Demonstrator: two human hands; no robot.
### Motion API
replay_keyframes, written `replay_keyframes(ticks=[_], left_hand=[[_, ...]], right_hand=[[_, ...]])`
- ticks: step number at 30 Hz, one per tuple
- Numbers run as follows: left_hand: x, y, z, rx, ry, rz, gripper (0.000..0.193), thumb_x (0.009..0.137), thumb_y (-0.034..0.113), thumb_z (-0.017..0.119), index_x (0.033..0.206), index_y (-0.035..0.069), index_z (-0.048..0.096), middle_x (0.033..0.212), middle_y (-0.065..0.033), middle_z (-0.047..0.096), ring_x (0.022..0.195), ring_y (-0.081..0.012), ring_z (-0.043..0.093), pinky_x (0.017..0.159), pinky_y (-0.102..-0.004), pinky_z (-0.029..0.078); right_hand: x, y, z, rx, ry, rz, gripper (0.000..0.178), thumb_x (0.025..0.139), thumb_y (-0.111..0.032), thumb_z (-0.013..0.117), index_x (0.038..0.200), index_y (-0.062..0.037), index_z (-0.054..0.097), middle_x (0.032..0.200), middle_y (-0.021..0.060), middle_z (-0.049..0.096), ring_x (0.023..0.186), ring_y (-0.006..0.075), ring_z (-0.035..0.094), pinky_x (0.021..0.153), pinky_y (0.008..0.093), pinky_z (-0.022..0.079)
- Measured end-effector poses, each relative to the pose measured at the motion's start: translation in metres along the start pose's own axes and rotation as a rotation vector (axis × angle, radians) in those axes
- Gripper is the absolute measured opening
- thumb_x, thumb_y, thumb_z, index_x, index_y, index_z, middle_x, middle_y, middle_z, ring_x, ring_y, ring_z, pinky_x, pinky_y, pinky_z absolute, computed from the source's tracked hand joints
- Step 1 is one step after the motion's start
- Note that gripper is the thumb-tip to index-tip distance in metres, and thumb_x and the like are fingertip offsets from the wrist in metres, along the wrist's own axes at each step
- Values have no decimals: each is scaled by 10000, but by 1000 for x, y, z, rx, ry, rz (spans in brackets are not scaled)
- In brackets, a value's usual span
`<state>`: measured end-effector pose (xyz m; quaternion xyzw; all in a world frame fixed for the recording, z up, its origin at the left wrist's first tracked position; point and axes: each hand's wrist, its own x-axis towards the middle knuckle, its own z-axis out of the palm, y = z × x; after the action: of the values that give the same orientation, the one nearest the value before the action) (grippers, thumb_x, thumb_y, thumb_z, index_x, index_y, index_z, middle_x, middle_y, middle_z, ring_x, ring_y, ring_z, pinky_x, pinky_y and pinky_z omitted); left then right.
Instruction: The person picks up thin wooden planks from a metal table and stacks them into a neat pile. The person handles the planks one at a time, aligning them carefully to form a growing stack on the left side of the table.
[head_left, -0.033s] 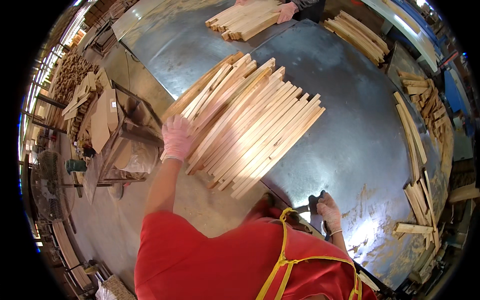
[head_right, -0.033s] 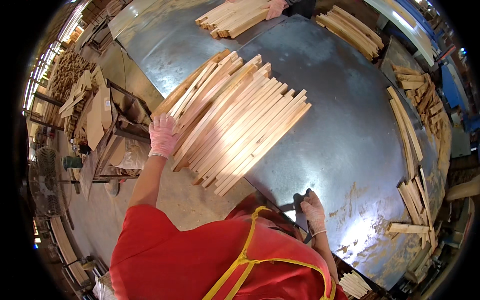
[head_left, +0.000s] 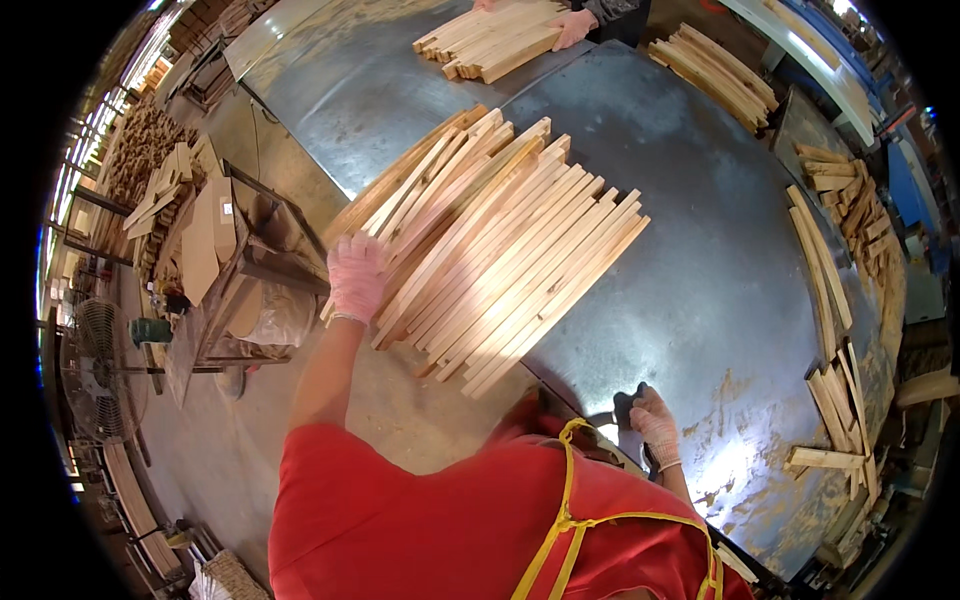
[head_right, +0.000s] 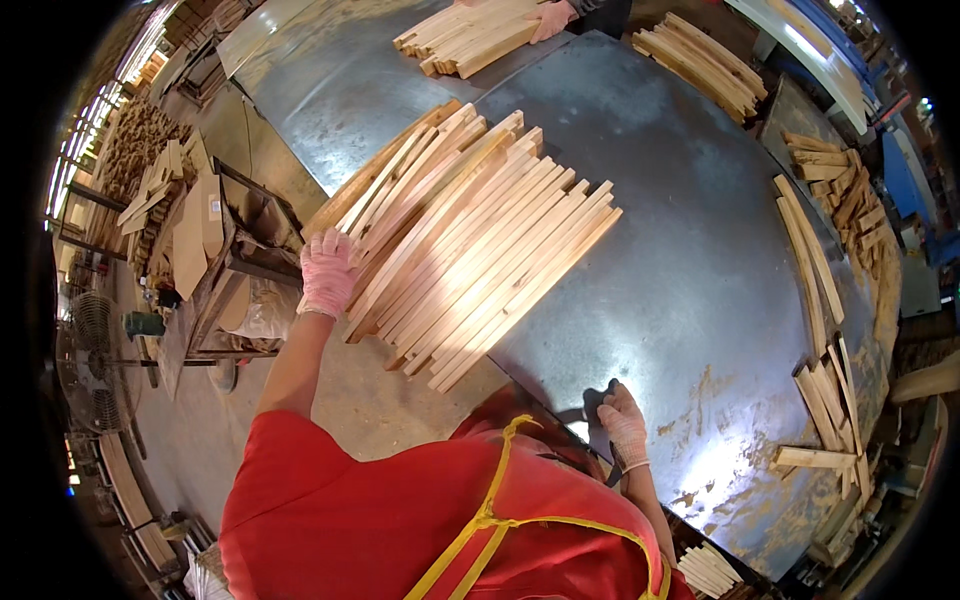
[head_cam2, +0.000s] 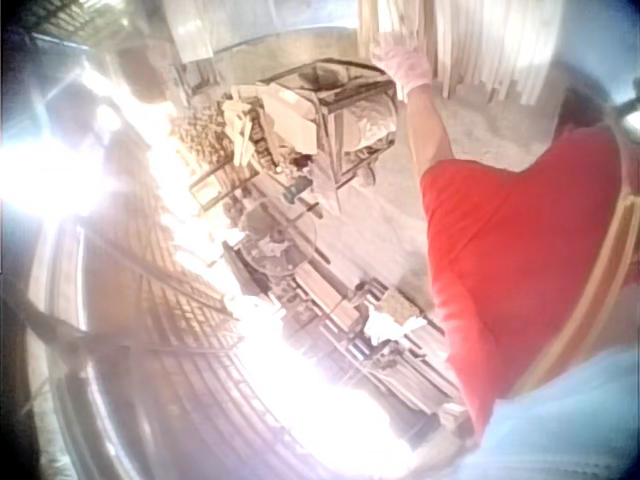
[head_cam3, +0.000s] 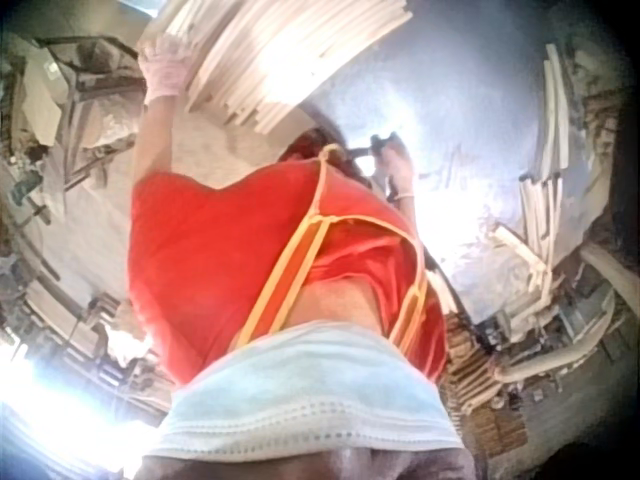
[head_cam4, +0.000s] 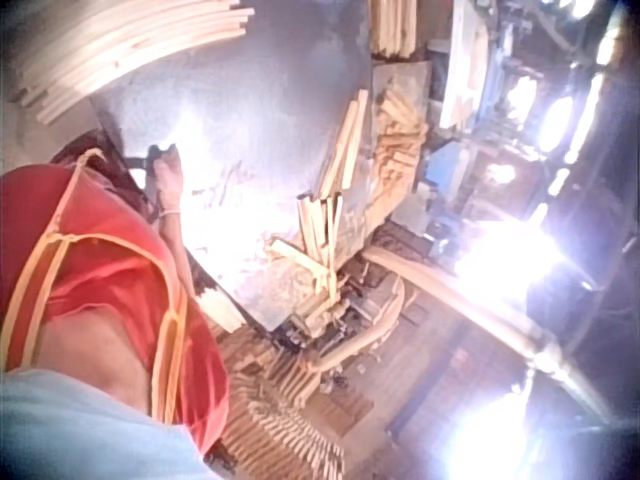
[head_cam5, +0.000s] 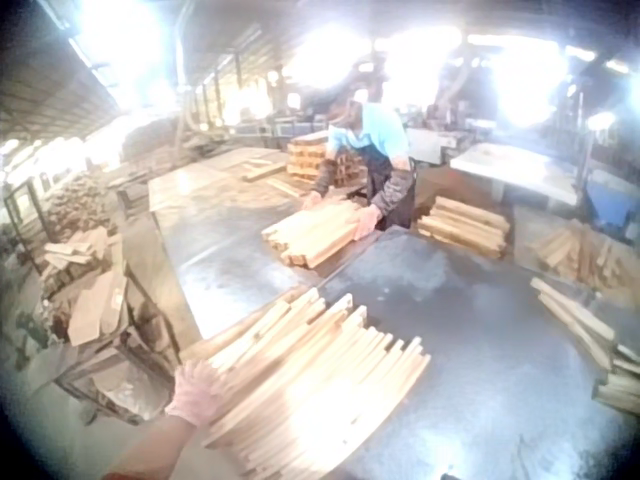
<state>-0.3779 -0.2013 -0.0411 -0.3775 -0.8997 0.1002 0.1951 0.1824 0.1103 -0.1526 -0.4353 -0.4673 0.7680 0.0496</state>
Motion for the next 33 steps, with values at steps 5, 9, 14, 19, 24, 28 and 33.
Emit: replay_keyframes(ticks=[5,9,14,19,24,28,33], left_hand=[[-2,4,22,-60,-128,-56,539,900,284,735,1415,200,601,1258,-66,649,1178,-315,629,995,-513,498],[10,-1,3,-337,-98,-51,552,877,163,736,1416,208,622,1192,-119,683,1065,-363,692,903,-506,563],[25,24,-91,-1441,-240,-314,425,907,116,753,1322,76,668,1123,-62,714,1045,-208,693,907,-361,582],[0,121,-168,-2273,-592,-496,385,876,34,789,1254,29,717,1138,-24,715,1028,-146,661,926,-286,555],[11,102,-133,-1685,-540,-516,202,896,66,804,1087,55,737,1076,-32,701,993,-162,660,855,-299,549],[18,4,-32,-924,218,-29,192,871,172,798,963,66,667,1021,-147,703,963,-356,658,874,-395,558],[-24,-31,39,-369,-74,-138,682,868,263,778,1513,151,588,1541,-204,529,1288,-463,621,1075,-515,542]], right_hand=[[-4,-8,25,3,92,-5,788,936,12,646,1656,48,329,1040,22,576,787,90,531,669,247,434],[-2,-20,26,-117,85,-15,806,962,-62,691,1675,49,332,1298,108,622,1011,149,600,866,276,506],[-20,-123,122,29,-40,-114,835,998,-175,750,1684,42,326,1458,171,627,1268,224,619,1093,332,491],[15,-186,221,610,-365,-126,722,1005,-130,726,1628,-7,382,1370,162,677,1215,282,674,1076,447,557],[37,-189,209,599,-248,-140,429,974,-15,672,1379,-73,546,1142,111,711,994,311,739,885,485,649],[38,-175,170,616,-197,-148,455,933,-33,755,1333,-76,542,1144,148,704,1011,329,745,908,502,665],[24,-162,122,733,-178,-140,473,944,14,680,1384,-78,534,1102,148,707,972,317,736,875,504,657]])
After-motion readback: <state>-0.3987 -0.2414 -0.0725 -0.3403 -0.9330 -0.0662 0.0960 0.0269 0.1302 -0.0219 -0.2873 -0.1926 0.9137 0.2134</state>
